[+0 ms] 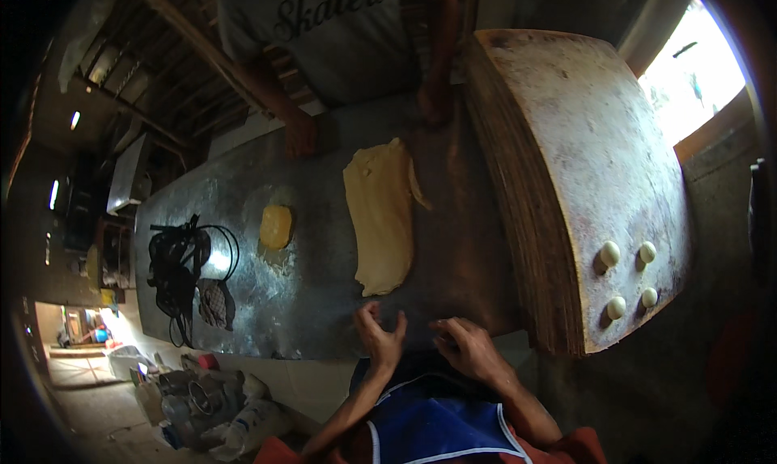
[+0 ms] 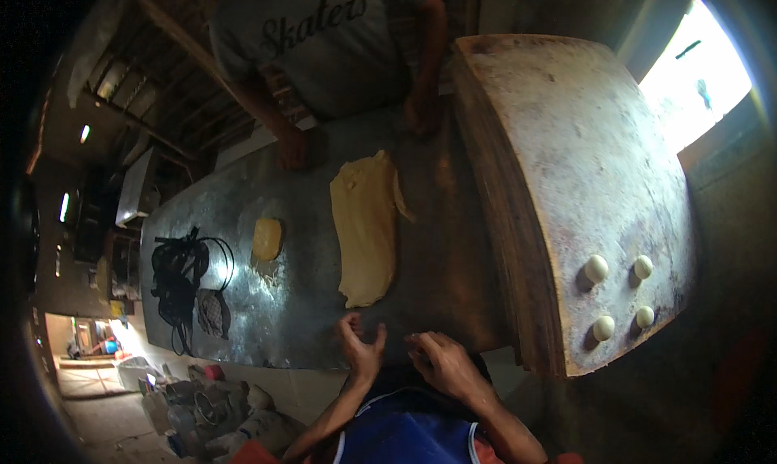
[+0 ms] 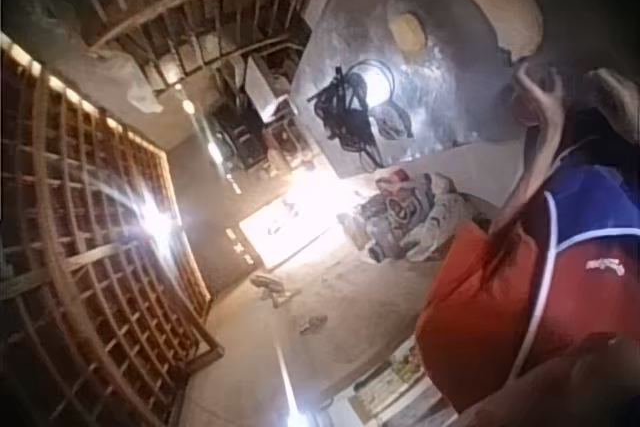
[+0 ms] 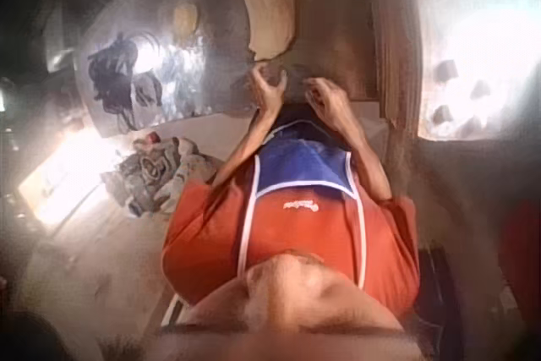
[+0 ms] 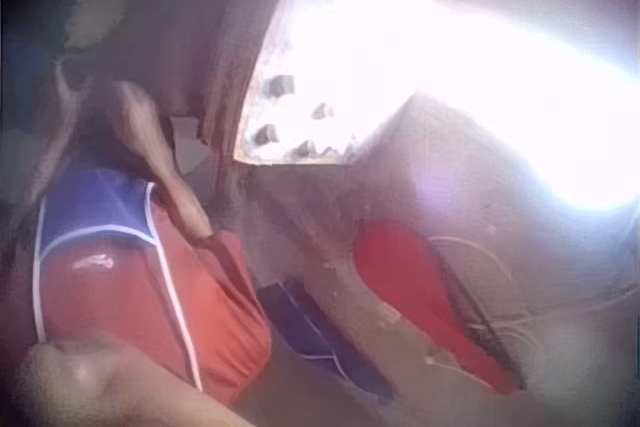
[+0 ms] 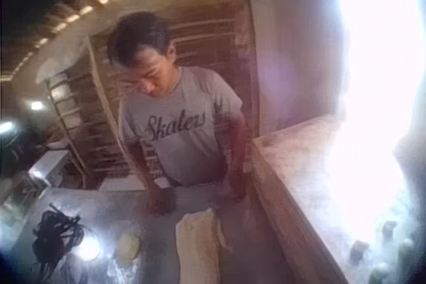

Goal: The person rolls small pieces of dough into balls and places them on a wooden board. Another person flattens a larger piece of dough on the table. The process is repeated continuously throughout the clip.

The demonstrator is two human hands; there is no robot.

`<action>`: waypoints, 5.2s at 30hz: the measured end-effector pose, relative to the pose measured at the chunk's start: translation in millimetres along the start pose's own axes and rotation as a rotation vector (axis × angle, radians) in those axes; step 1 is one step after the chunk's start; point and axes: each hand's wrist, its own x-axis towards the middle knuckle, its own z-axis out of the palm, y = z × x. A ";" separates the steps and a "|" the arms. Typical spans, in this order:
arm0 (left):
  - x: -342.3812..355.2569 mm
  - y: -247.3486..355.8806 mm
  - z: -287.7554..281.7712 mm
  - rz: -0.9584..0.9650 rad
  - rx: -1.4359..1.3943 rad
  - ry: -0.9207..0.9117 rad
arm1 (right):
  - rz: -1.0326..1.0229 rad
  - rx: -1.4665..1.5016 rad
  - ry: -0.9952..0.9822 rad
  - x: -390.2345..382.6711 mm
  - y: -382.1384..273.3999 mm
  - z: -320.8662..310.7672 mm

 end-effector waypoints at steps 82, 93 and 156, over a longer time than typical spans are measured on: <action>47.9 -104.7 -19.9 0.455 -0.029 -0.030 | -0.184 -0.391 0.171 69.3 120.2 99.3; 51.7 -113.1 -47.4 0.532 0.053 -0.064 | -0.103 -0.515 -0.056 43.8 111.9 66.8; 57.5 -96.8 -91.0 0.370 0.260 -0.134 | 0.000 -0.479 0.034 38.6 122.0 53.2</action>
